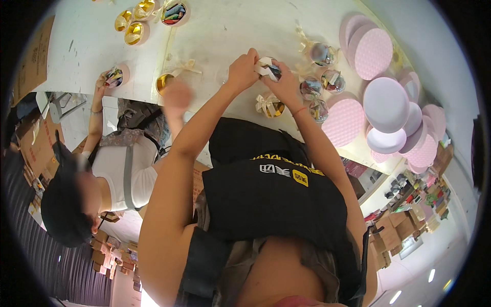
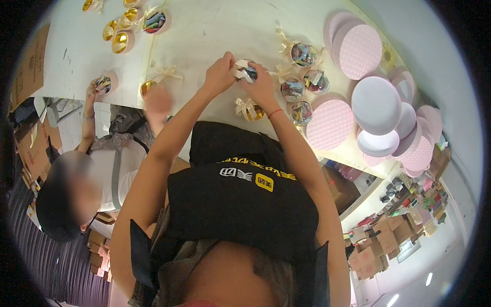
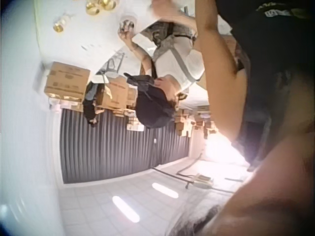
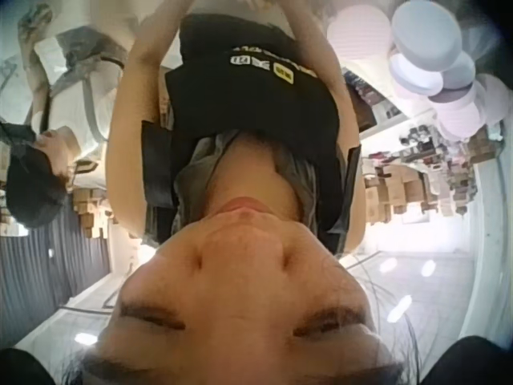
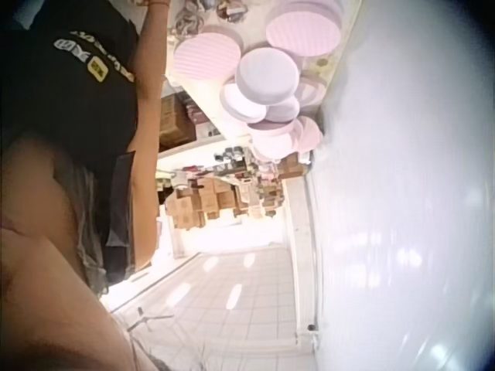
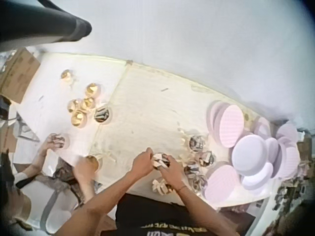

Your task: The person repeatedly picks up small decorative items from a cardboard box and places them onto a white table. They also handle small round containers and ribbons, arranging them on the table alongside the decorative items.

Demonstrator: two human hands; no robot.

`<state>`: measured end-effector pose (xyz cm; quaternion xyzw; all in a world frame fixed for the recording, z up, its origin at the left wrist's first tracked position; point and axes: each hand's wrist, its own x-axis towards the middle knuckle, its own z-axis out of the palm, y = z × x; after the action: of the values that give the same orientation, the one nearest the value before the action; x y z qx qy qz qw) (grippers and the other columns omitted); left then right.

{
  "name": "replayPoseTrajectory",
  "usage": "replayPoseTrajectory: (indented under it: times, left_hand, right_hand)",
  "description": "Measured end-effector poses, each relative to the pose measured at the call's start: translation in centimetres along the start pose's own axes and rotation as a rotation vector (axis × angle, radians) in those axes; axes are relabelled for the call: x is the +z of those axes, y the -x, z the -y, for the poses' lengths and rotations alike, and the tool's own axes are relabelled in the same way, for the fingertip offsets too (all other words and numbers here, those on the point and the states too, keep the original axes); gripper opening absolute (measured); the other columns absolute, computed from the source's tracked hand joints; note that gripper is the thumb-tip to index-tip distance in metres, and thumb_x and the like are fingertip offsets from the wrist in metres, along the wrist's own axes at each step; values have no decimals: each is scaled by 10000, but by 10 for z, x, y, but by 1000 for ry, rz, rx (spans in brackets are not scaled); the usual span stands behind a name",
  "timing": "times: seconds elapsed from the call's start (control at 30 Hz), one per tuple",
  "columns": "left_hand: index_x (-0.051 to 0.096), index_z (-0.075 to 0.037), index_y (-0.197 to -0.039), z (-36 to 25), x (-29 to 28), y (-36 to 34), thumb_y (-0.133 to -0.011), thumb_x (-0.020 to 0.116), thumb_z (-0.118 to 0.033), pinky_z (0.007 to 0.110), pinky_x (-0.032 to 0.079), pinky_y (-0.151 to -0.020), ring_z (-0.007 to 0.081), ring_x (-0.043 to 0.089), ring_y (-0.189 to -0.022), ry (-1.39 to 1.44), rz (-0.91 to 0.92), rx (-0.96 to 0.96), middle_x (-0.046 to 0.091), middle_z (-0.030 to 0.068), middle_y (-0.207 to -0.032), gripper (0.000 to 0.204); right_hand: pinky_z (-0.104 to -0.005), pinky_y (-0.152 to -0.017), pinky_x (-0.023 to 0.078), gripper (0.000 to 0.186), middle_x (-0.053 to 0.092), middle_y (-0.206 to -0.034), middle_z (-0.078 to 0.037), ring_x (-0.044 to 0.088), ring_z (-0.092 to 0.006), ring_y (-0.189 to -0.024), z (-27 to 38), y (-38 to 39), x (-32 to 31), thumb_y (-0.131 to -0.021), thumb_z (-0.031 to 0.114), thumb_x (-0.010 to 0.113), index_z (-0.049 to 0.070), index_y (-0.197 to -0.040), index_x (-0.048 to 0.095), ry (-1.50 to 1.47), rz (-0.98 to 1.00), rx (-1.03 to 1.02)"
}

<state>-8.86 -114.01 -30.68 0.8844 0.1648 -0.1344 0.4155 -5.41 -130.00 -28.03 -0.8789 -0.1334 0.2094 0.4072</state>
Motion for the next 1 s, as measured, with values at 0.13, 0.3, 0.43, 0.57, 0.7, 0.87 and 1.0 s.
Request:
replayPoseTrajectory:
  times: [0.13,0.3,0.43,0.57,0.7,0.87,1.0]
  left_hand:
    - [494,-74,-1021,-2,5,2,-812,632,-82,419,499,-721,329,663,-830,165,22,33,660,134,-899,251]
    - [511,-77,-1071,0,22,8,-773,661,-63,381,520,-724,281,676,-820,456,-66,-75,673,112,-919,334]
    - [558,-81,-1096,-3,38,14,-774,669,-77,366,527,-720,248,677,-805,510,-162,-82,686,94,-920,341]
    - [586,-45,-1096,-5,37,20,-800,656,-55,348,539,-713,241,684,-789,389,-187,-63,691,105,-963,304]
    - [614,-48,-1079,-5,40,19,-786,647,-64,367,537,-712,255,685,-783,309,-273,-19,698,117,-950,295]
    - [616,-35,-1126,-13,35,20,-820,675,-116,346,548,-738,255,696,-825,357,-200,-119,711,133,-995,321]
    - [592,-32,-1138,-27,32,24,-835,702,-198,343,550,-738,247,700,-824,335,-221,-115,718,144,-974,363]
  right_hand:
    - [-433,-840,520,564,613,-1158,-178,621,-370,-1033,-30,1,-9,-742,74,726,87,-1275,542,199,109,-99]
    - [-462,-775,536,555,579,-1201,-157,637,-390,-966,-20,5,-1,-735,73,711,137,-1262,547,410,44,-99]
    - [-455,-800,528,582,578,-1218,-159,619,-381,-1012,-12,7,2,-745,77,722,116,-1293,529,495,70,-15]
    - [-424,-802,553,642,527,-1282,-166,609,-353,-1066,-13,21,-9,-766,78,711,124,-1362,478,247,-13,-161]
    - [-378,-818,570,630,496,-1311,-169,602,-319,-1103,-23,33,-18,-794,67,686,118,-1381,461,81,-34,-114]
    - [-377,-778,554,467,531,-1256,-140,621,-312,-1020,-24,35,-17,-822,44,649,99,-1271,534,154,-103,-196]
    - [-415,-718,530,290,590,-1124,-116,636,-328,-898,-33,31,-5,-832,49,626,86,-1117,586,258,-173,-283]
